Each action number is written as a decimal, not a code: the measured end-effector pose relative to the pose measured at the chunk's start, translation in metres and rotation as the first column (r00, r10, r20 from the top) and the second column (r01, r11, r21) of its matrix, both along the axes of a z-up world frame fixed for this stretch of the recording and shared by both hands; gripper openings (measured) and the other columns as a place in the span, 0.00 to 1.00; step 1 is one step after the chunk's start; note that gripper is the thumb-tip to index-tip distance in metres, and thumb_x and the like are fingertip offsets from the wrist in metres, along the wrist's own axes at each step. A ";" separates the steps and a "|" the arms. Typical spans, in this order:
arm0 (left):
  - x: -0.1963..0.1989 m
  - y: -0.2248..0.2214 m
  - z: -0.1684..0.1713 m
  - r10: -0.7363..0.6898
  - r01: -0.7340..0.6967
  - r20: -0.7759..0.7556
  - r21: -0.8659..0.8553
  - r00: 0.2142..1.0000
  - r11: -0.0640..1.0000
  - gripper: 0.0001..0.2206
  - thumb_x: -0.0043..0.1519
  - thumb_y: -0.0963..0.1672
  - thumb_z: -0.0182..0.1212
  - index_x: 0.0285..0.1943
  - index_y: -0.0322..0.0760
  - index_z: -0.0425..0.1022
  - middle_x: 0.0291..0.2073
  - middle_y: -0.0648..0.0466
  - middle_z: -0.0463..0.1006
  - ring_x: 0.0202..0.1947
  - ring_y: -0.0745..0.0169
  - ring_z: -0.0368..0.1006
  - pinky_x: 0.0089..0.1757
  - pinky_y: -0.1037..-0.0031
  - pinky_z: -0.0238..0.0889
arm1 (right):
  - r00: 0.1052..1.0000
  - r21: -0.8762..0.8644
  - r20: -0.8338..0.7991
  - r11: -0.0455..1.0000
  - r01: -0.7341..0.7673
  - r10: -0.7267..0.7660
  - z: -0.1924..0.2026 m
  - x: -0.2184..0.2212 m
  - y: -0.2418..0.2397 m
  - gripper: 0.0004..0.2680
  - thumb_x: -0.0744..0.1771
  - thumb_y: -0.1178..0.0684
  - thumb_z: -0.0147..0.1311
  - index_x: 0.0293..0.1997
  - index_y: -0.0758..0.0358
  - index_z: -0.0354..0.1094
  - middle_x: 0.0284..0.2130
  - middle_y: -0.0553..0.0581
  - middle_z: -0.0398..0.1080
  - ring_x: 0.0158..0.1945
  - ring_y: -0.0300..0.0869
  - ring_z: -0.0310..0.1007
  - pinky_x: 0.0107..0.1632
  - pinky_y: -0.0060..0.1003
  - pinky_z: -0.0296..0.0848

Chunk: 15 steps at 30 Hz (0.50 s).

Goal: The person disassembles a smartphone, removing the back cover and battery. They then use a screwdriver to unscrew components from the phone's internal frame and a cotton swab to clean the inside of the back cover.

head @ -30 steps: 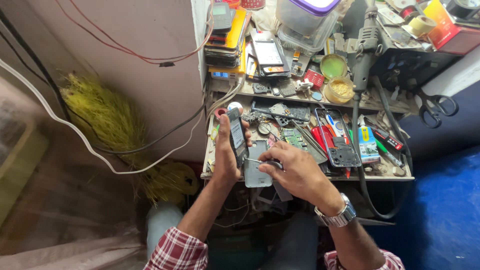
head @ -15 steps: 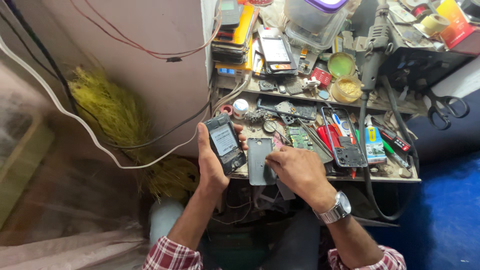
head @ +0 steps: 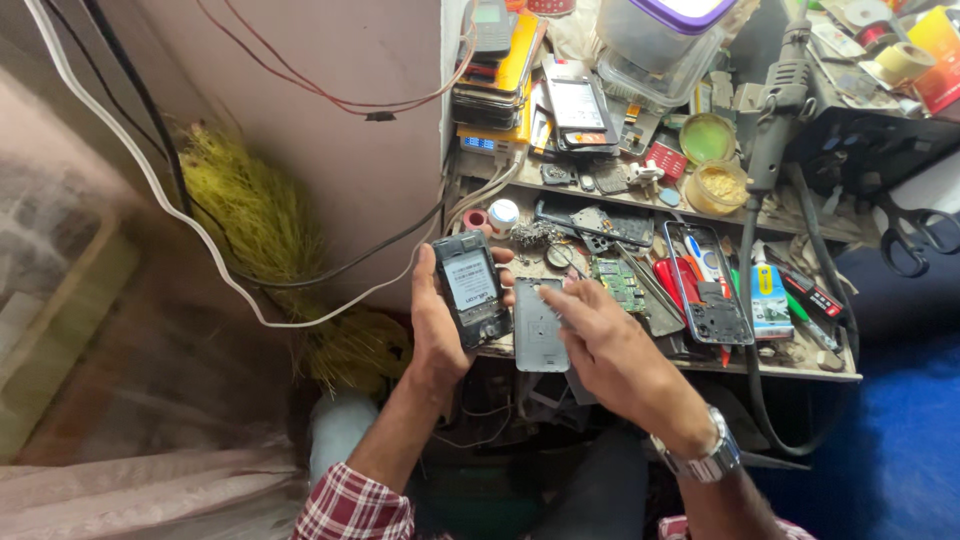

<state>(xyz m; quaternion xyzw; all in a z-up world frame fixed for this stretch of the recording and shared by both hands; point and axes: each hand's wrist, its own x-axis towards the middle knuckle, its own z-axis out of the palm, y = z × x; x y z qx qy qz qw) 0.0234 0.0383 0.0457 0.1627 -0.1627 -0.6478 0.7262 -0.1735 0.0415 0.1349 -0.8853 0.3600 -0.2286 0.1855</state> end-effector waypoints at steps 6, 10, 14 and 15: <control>0.001 0.001 -0.004 -0.040 0.039 -0.041 -0.033 0.998 0.999 0.31 0.73 0.57 0.34 0.68 0.29 0.66 0.47 0.40 0.77 0.39 0.54 0.74 0.39 0.65 0.70 | 0.991 0.120 0.117 0.991 0.056 -0.070 0.004 0.021 0.014 0.12 0.63 0.56 0.65 0.50 0.63 0.73 0.34 0.58 0.80 0.36 0.44 0.82 0.39 0.36 0.78; 0.002 0.000 -0.007 -0.060 0.058 -0.077 -0.026 0.995 0.998 0.30 0.73 0.57 0.34 0.69 0.31 0.64 0.49 0.40 0.76 0.39 0.54 0.73 0.40 0.65 0.70 | 0.976 0.045 0.206 0.997 0.066 -0.074 0.003 0.033 0.015 0.08 0.63 0.55 0.66 0.43 0.64 0.77 0.34 0.57 0.80 0.35 0.42 0.83 0.38 0.34 0.79; 0.005 -0.001 -0.007 -0.137 0.129 -0.180 -0.059 0.974 0.990 0.31 0.73 0.57 0.33 0.74 0.33 0.61 0.51 0.40 0.75 0.41 0.52 0.74 0.41 0.64 0.71 | 0.971 0.071 0.189 0.988 0.135 -0.147 0.002 0.034 0.015 0.08 0.63 0.54 0.66 0.43 0.64 0.78 0.32 0.57 0.80 0.30 0.40 0.80 0.33 0.33 0.75; 0.006 0.001 -0.005 -0.133 0.132 -0.155 -0.016 0.979 0.991 0.31 0.72 0.57 0.32 0.74 0.34 0.61 0.53 0.39 0.75 0.42 0.50 0.74 0.42 0.63 0.72 | 0.966 0.038 0.220 0.991 0.131 -0.136 0.002 0.031 0.014 0.08 0.63 0.54 0.66 0.43 0.65 0.78 0.33 0.57 0.80 0.31 0.39 0.80 0.34 0.32 0.75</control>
